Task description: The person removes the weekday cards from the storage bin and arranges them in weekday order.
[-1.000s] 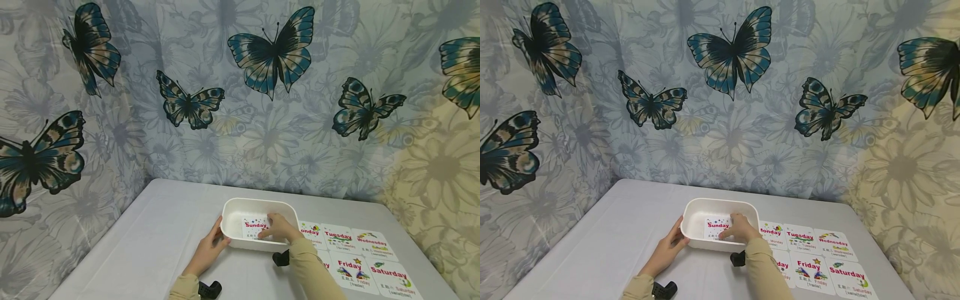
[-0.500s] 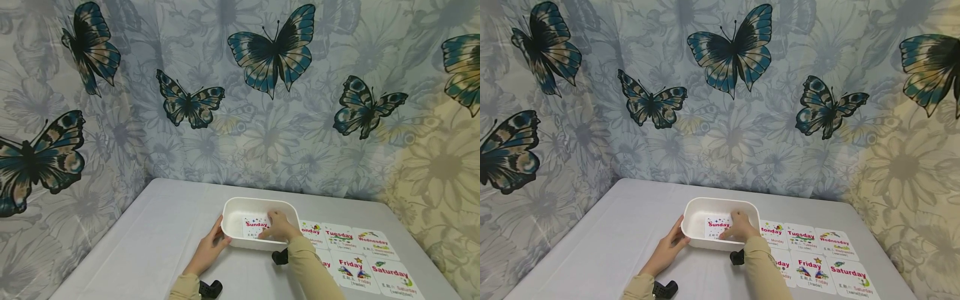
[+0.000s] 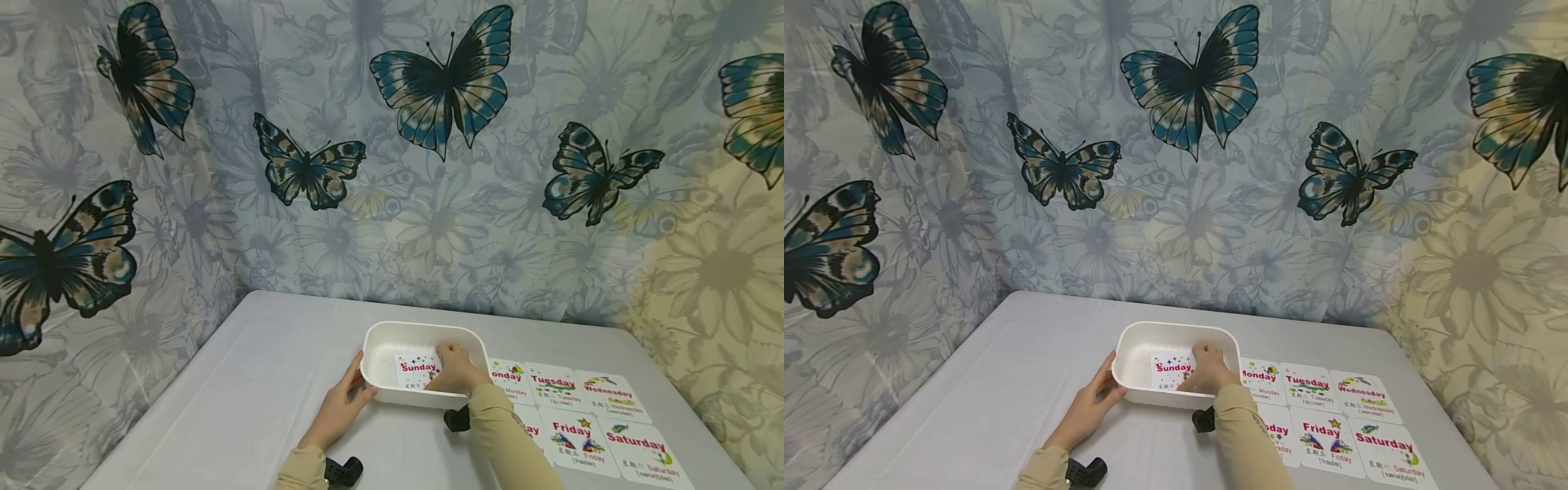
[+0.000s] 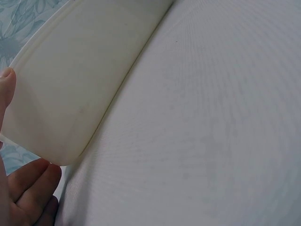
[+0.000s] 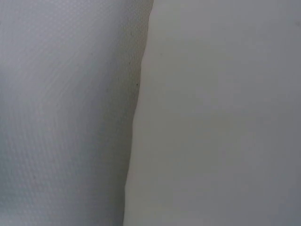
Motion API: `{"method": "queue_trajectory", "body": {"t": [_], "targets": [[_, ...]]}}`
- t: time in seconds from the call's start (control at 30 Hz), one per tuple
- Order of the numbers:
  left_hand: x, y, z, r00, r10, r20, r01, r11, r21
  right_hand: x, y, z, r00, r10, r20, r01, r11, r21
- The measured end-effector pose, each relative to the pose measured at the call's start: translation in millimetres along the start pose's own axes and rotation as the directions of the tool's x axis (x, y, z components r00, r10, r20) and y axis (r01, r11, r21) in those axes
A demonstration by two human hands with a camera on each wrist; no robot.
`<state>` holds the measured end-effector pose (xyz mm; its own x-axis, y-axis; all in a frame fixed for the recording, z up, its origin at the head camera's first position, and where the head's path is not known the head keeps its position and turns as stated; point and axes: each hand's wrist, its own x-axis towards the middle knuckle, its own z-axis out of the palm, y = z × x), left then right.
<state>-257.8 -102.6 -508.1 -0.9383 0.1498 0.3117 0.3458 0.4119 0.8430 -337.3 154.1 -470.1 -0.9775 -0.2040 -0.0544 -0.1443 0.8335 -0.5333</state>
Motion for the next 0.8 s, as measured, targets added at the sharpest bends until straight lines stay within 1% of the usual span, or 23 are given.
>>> {"method": "queue_trajectory", "body": {"t": [0.2, 0.47, 0.53, 0.67, 0.8], "targets": [[-0.3, -0.4, 1.0, 1.0, 0.008, -0.004, -0.008, 1.0, -0.01, -1.0, -0.3, -1.4, 1.0, -0.01, -0.007, 0.01, 1.0, -0.003], [-0.2, -1.6, 1.7, 1.0, -0.001, -0.005, 0.001, 1.0, -0.005, -4.9, -3.8, -3.7, 0.999, 0.028, -0.042, -0.027, 0.999, 0.029], [0.0, -1.9, 1.3, 1.0, 0.012, -0.008, -0.012, 1.0, -0.003, -4.8, -4.7, -3.9, 0.998, 0.041, -0.048, -0.039, 0.998, 0.047], [0.3, -1.8, 0.3, 1.0, 0.013, -0.009, -0.013, 1.0, -0.007, -4.3, -7.3, -4.9, 0.996, 0.067, -0.053, -0.062, 0.994, 0.091], [-0.1, -1.4, -0.5, 1.0, 0.008, -0.008, -0.008, 1.0, 0.002, -2.8, -8.5, -5.9, 0.995, 0.077, -0.067, -0.066, 0.987, 0.145]]}}
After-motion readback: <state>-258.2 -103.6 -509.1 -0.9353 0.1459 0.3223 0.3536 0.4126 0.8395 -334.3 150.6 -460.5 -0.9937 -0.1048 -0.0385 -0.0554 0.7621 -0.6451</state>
